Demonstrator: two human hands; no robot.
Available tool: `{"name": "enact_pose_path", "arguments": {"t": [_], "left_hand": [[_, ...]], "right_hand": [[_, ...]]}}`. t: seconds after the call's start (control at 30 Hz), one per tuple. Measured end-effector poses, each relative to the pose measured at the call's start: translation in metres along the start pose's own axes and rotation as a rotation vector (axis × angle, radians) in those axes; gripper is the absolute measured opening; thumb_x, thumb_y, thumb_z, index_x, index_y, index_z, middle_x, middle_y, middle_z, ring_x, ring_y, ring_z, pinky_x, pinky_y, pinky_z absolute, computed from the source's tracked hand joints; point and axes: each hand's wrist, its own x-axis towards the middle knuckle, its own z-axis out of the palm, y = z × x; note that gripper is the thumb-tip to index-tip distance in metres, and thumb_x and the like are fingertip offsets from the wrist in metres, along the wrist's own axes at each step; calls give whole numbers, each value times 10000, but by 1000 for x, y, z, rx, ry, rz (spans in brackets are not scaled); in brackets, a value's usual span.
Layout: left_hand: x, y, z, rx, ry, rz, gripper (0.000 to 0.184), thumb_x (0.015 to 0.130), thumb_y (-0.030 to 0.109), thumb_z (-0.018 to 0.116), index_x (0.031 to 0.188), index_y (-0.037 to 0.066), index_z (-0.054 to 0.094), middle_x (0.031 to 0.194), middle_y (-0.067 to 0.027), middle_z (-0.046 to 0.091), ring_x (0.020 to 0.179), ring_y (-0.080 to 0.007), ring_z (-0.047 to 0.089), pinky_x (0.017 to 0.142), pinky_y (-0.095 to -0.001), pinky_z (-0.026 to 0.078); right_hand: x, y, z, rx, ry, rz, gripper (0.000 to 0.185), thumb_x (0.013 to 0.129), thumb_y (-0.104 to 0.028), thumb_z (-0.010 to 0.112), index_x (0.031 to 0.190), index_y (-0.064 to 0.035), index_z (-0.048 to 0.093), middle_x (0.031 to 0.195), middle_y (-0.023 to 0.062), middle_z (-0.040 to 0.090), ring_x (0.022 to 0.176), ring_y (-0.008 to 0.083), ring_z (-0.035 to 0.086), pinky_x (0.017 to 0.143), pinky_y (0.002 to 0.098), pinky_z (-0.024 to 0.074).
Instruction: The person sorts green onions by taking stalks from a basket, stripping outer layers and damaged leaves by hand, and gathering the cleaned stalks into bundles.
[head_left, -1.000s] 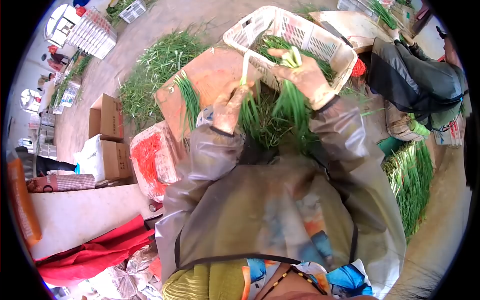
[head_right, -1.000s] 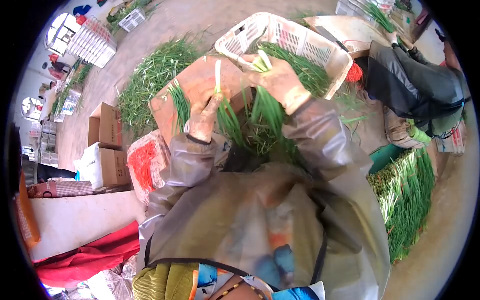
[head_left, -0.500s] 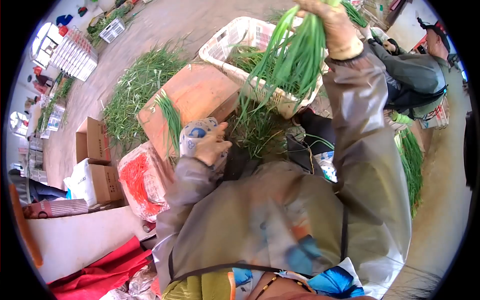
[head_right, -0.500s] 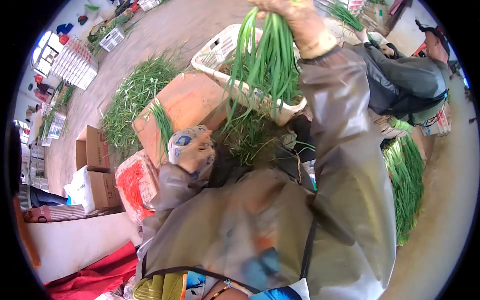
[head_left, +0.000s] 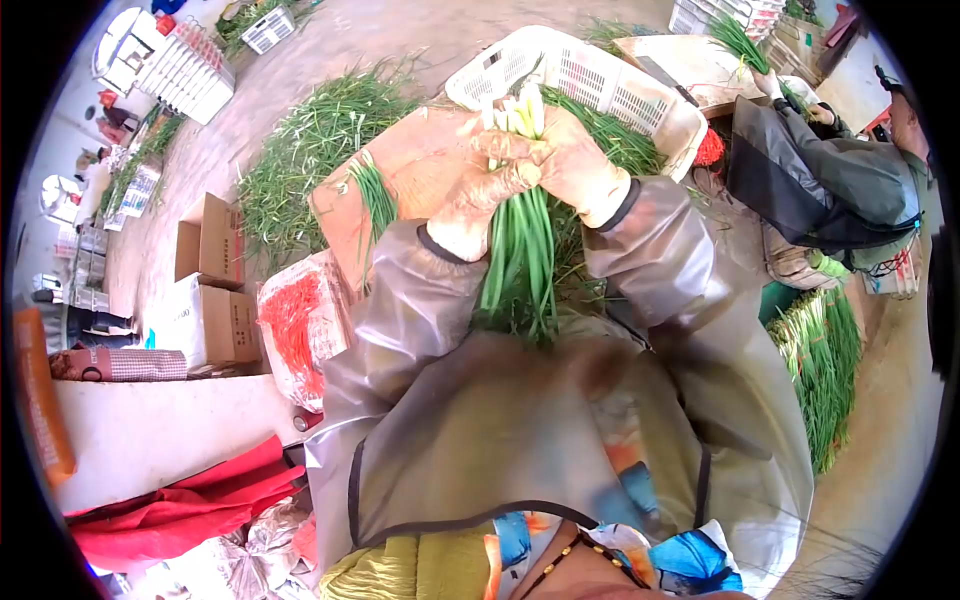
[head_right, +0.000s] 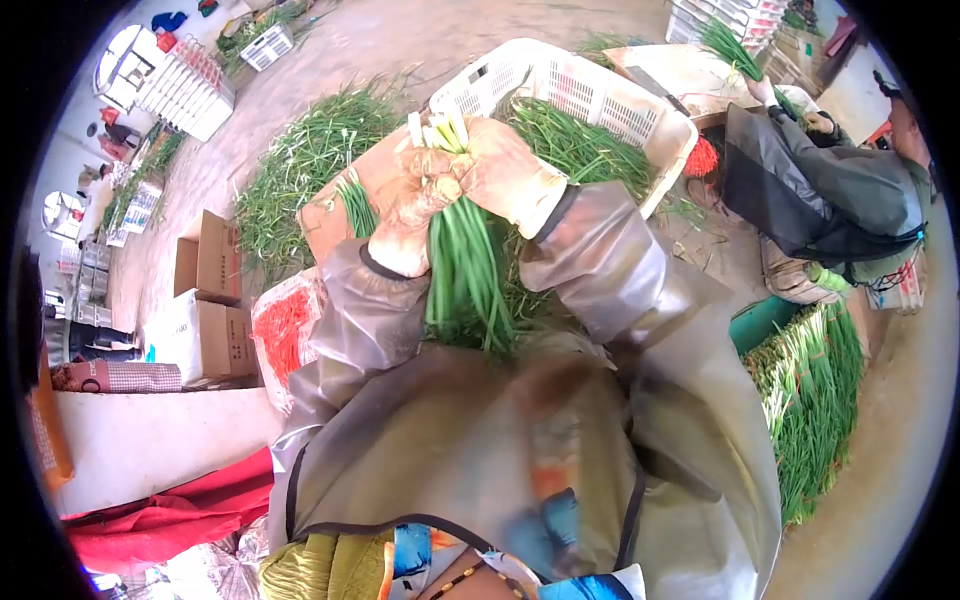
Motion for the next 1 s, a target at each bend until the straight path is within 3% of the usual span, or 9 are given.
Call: {"name": "enact_pose_path", "arguments": {"t": [0.17,0.27,0.37,0.4,0.5,0.53,0.6,0.73,1.0], "left_hand": [[-11,-11,2,-64,-47,-386,464,771,171,636,1164,-8,467,842,-96,617,775,-177,595,721,-295,487],[-10,-24,-2,-41,-57,-360,497,775,219,631,1186,-6,465,843,-96,621,776,-168,586,701,-282,467],[-9,-25,-2,47,54,-416,340,794,196,617,1053,-12,548,829,-104,622,755,-177,582,680,-291,461],[-4,-24,1,107,-7,-297,299,800,189,613,1009,-18,559,823,-109,621,751,-180,584,679,-294,467],[-2,-12,12,116,-15,-132,259,794,135,635,985,-23,561,849,-115,618,756,-185,594,710,-299,484],[1,-11,13,182,-29,-26,239,787,107,641,974,-17,559,870,-116,616,774,-189,597,728,-300,488],[0,-13,16,223,-105,170,157,820,160,626,865,17,580,942,-79,610,840,-178,599,750,-279,485],[-4,-9,25,1648,-297,957,232,621,138,601,848,186,603,906,34,588,906,-169,569,827,-360,449],[-39,-45,10,1910,-440,894,198,631,199,552,828,213,531,920,48,555,949,-133,535,878,-317,429]], "right_hand": [[5,5,-38,-472,43,133,493,801,-322,621,1183,-41,484,944,160,598,816,252,606,729,334,464],[14,-20,-43,-515,128,-177,508,811,-349,603,1213,-70,465,1016,182,577,887,276,591,781,351,456],[9,-19,-19,-884,-487,95,499,832,-338,580,1247,-98,439,1098,164,559,986,315,549,862,355,443],[10,-9,-15,-926,-416,-293,456,859,-300,550,1251,-98,436,1094,137,565,992,264,553,852,323,452],[21,-12,-40,-279,-128,6,422,888,-263,513,1254,-71,427,1073,101,582,958,202,563,845,290,452],[32,-17,-51,39,-72,-227,373,898,-239,507,1210,-38,471,1030,78,601,894,162,575,824,280,459],[18,-27,-72,-167,197,-108,294,903,-210,505,1120,-16,545,951,59,605,853,149,579,796,269,461],[-17,18,-93,-244,202,135,223,888,-137,522,1041,17,574,865,37,591,771,101,542,699,223,441],[-84,59,-96,-135,209,588,201,869,-119,530,1043,-45,599,826,-18,578,683,62,504,625,193,412]]}}
